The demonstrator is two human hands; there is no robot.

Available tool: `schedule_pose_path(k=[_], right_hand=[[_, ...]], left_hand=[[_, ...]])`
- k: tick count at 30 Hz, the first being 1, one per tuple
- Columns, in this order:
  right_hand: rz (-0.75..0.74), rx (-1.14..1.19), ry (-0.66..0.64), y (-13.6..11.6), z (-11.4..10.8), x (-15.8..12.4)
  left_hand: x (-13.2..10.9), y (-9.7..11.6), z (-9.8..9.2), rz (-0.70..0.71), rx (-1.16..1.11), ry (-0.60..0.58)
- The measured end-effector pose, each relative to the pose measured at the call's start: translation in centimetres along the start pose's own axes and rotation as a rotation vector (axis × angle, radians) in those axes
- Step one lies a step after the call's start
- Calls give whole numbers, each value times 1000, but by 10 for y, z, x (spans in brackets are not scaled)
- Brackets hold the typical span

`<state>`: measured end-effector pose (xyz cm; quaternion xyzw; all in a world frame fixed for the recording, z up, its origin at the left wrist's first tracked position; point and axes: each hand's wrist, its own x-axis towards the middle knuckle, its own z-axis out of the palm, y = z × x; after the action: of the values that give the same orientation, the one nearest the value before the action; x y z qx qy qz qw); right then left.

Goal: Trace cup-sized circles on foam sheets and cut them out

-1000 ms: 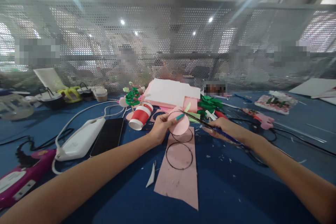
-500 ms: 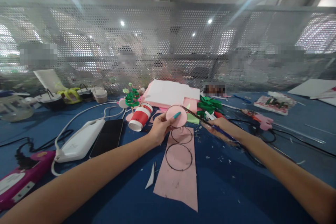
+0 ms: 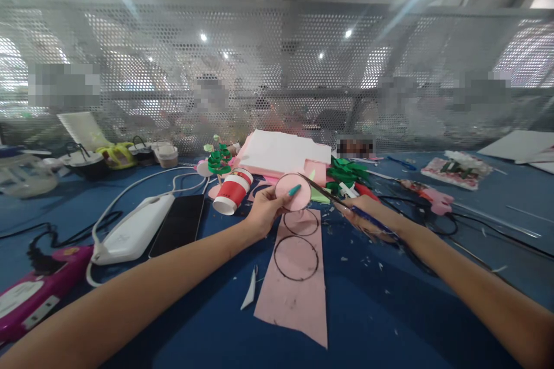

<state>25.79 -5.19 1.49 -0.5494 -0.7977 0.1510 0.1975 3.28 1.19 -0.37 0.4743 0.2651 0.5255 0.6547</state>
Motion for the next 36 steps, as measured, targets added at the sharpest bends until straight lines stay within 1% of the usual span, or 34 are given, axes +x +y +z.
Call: schedule_pose_path(k=[5,10,13,17,21,25,32,36], right_hand=[[9,2,-3,1,0,1],[-12,8,24,1,1,1],[0,8,3,1,0,1],[-28,-6,-9,2,-2,0],[-73,-34,28,6,-1,1],[-85,-22,33,12,1,2],[-122,-44,77,12,2,1],[-101,-30,65,14,2,2]], left_hand=[[0,-1,-1,5,12,-25],[1,-2,-2,11,12,-27],[1,-1,-1,15,16,-33],[0,-2,-2,27,19,-42],[0,-2,-3,29,25,-56],[0,-2,-2,26,17,-48],[-1,0,-1,20,9,-41],[0,-2,-2,19,32,-54]])
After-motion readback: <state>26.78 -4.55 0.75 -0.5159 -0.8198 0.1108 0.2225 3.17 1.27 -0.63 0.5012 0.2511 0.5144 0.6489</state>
